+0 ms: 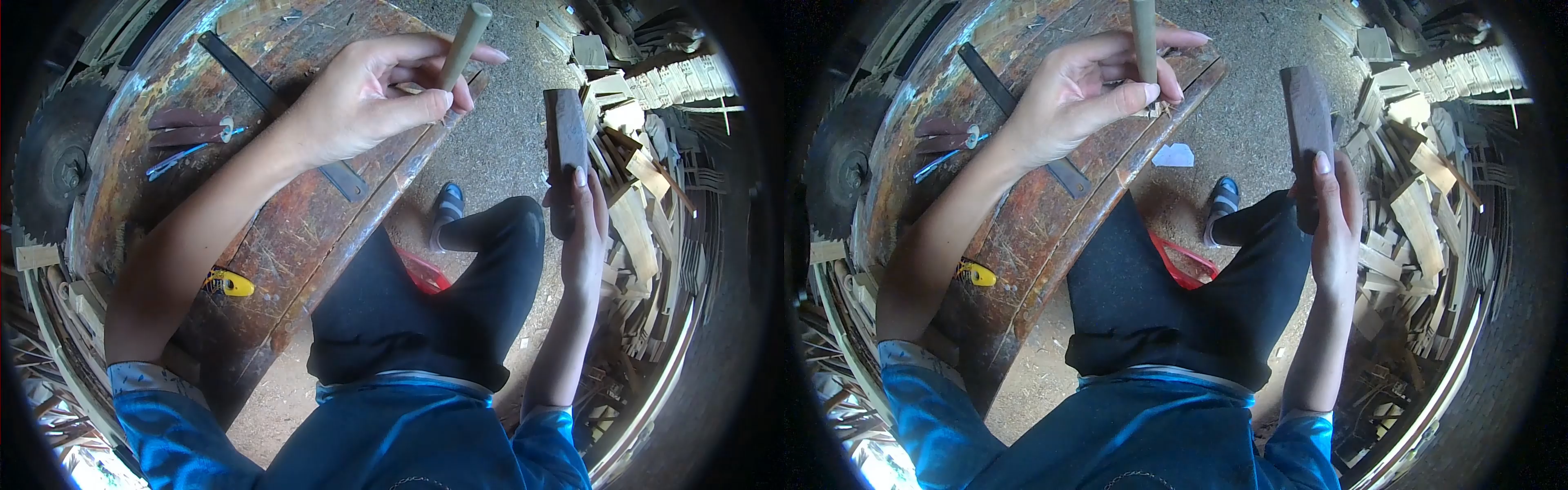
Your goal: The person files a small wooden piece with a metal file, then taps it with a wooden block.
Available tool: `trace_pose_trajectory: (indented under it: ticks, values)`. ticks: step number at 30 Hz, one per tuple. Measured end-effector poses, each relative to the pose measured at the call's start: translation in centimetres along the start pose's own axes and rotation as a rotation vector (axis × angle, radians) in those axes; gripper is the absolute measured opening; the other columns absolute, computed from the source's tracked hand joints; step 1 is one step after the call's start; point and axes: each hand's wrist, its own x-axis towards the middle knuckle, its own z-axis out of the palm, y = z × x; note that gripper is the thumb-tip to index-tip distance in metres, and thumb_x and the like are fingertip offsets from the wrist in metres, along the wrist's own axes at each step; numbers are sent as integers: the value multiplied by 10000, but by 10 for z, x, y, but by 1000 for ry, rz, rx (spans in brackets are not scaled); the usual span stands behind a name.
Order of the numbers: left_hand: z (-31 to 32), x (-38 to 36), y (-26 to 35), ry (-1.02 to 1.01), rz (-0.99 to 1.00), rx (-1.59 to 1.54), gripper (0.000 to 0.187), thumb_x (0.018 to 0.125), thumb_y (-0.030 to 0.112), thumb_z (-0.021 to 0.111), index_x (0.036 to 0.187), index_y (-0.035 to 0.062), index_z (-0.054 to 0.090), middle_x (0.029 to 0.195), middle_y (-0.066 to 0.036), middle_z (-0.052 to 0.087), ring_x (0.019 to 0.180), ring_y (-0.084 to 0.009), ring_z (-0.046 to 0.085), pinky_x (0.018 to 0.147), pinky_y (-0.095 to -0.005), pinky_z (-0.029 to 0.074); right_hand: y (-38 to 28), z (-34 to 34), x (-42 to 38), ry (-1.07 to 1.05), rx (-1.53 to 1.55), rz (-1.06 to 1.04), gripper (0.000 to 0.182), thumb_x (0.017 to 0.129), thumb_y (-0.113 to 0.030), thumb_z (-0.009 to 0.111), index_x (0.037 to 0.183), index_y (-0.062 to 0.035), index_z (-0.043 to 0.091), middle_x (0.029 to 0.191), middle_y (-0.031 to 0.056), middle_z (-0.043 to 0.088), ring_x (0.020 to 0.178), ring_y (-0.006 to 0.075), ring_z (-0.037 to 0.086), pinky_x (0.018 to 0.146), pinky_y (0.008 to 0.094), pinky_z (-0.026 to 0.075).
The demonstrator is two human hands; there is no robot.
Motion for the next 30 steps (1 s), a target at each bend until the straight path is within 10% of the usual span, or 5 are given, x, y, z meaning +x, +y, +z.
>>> trace_pose_trajectory:
  ticks: [13, 17, 22, 26, 30]
  values:
    - [1, -1, 0, -12, -18, -41, 323, 1003, 144, 637, 1297, 12, 652, 1325, -110, 660, 1101, -167, 686, 994, -326, 546, -42, 3, 1, -49, -235, -50, 536, 1063, -472, 524, 1353, -25, 583, 906, 39, 662, 764, 59, 552, 650, 207, 370]
    - [2, 0, -1, 7, -1, -45, 326, 994, 70, 625, 1314, 12, 642, 1264, -97, 682, 1107, -174, 688, 1015, -333, 536, -96, -18, 22, 189, -223, -586, 449, 1073, -400, 505, 1245, -5, 630, 900, 85, 703, 783, 124, 628, 690, 270, 457]
    - [3, 0, 0, 10, -12, -51, 370, 985, 20, 616, 1354, 0, 608, 1115, -87, 710, 1110, -176, 685, 1023, -330, 526, -145, -74, 61, -158, 211, -818, 428, 1065, -316, 476, 1287, 9, 645, 1131, 200, 720, 1018, 283, 714, 823, 347, 564]
    - [2, -2, 0, 22, -72, -56, 370, 984, 26, 620, 1352, -17, 605, 1133, -107, 718, 1080, -181, 695, 1006, -330, 537, -141, -25, 53, -92, -899, -851, 551, 1040, -410, 594, 1423, -15, 563, 1220, 189, 700, 1107, 248, 684, 943, 370, 530]
    - [3, -3, 0, 11, -81, -120, 366, 989, 30, 619, 1353, -14, 609, 1115, -106, 726, 1076, -180, 698, 1010, -329, 537, -157, -9, 41, 62, -598, -800, 530, 1052, -353, 597, 1457, -19, 532, 1209, 187, 704, 1095, 221, 692, 947, 348, 542]
